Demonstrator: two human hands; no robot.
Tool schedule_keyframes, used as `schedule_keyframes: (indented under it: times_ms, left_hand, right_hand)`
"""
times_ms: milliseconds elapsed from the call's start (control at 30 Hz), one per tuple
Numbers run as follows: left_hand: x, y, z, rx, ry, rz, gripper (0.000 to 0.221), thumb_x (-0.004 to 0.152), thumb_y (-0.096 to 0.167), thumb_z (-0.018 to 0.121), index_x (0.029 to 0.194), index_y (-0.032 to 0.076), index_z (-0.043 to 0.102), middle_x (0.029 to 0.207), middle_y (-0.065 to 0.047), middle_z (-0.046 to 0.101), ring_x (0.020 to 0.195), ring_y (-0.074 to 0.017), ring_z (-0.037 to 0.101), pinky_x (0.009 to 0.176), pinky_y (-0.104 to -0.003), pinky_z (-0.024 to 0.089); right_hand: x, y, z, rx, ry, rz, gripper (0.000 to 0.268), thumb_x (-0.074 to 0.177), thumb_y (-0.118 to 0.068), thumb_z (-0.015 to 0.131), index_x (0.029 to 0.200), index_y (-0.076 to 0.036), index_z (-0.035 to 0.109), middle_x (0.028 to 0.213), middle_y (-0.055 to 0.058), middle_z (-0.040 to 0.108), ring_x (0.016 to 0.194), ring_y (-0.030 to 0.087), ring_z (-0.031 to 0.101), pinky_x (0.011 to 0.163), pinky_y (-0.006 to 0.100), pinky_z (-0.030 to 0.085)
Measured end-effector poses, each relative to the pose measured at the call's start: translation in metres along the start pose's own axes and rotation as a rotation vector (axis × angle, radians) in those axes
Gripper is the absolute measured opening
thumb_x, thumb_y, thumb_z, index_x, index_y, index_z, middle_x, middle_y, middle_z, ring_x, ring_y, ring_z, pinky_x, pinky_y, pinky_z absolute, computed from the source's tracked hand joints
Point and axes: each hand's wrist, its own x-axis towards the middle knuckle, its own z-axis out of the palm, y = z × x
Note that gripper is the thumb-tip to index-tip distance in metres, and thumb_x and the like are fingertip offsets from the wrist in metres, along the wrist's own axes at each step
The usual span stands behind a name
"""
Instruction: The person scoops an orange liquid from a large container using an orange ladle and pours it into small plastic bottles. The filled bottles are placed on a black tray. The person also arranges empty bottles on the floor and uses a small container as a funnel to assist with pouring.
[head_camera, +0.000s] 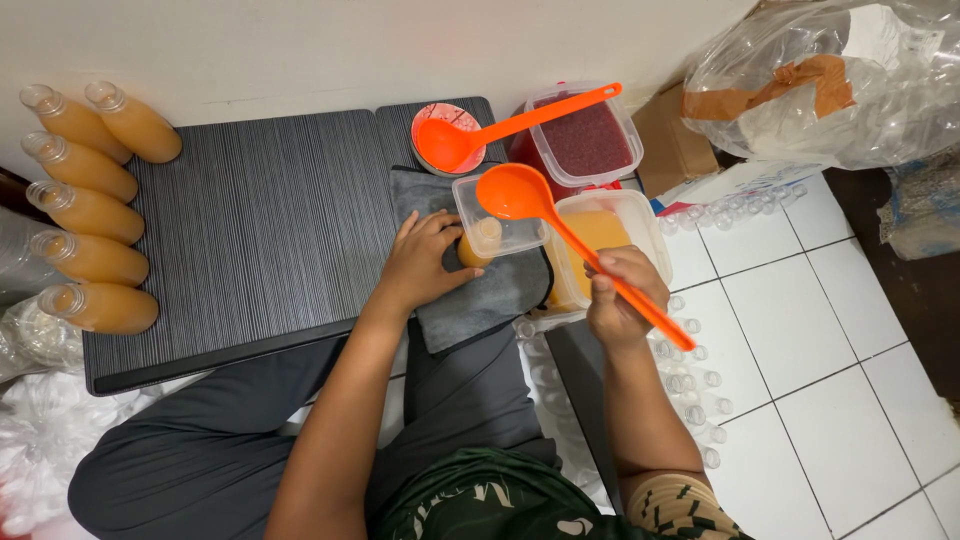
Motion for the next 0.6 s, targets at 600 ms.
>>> schedule_keyframes:
  times_ms: [600]
  left_hand:
    - [0.001, -0.012, 0.014, 0.024, 0.125, 0.023, 0.065, 0.062, 0.038, 0.083, 0.115, 0.003, 0.067, 0.127, -0.009, 0.062, 0.133, -0.0295, 0.049, 0.119, -0.053, 0.02]
  right_hand:
    - [0.011, 0.121, 0.092, 0.282, 0.104, 1.071, 0.036, 0.1, -0.04, 0.055, 0.12, -0.011, 0.059, 0.099, 0.011, 0.071, 0.068, 0.008, 0.066, 0.049, 0.018, 0.057]
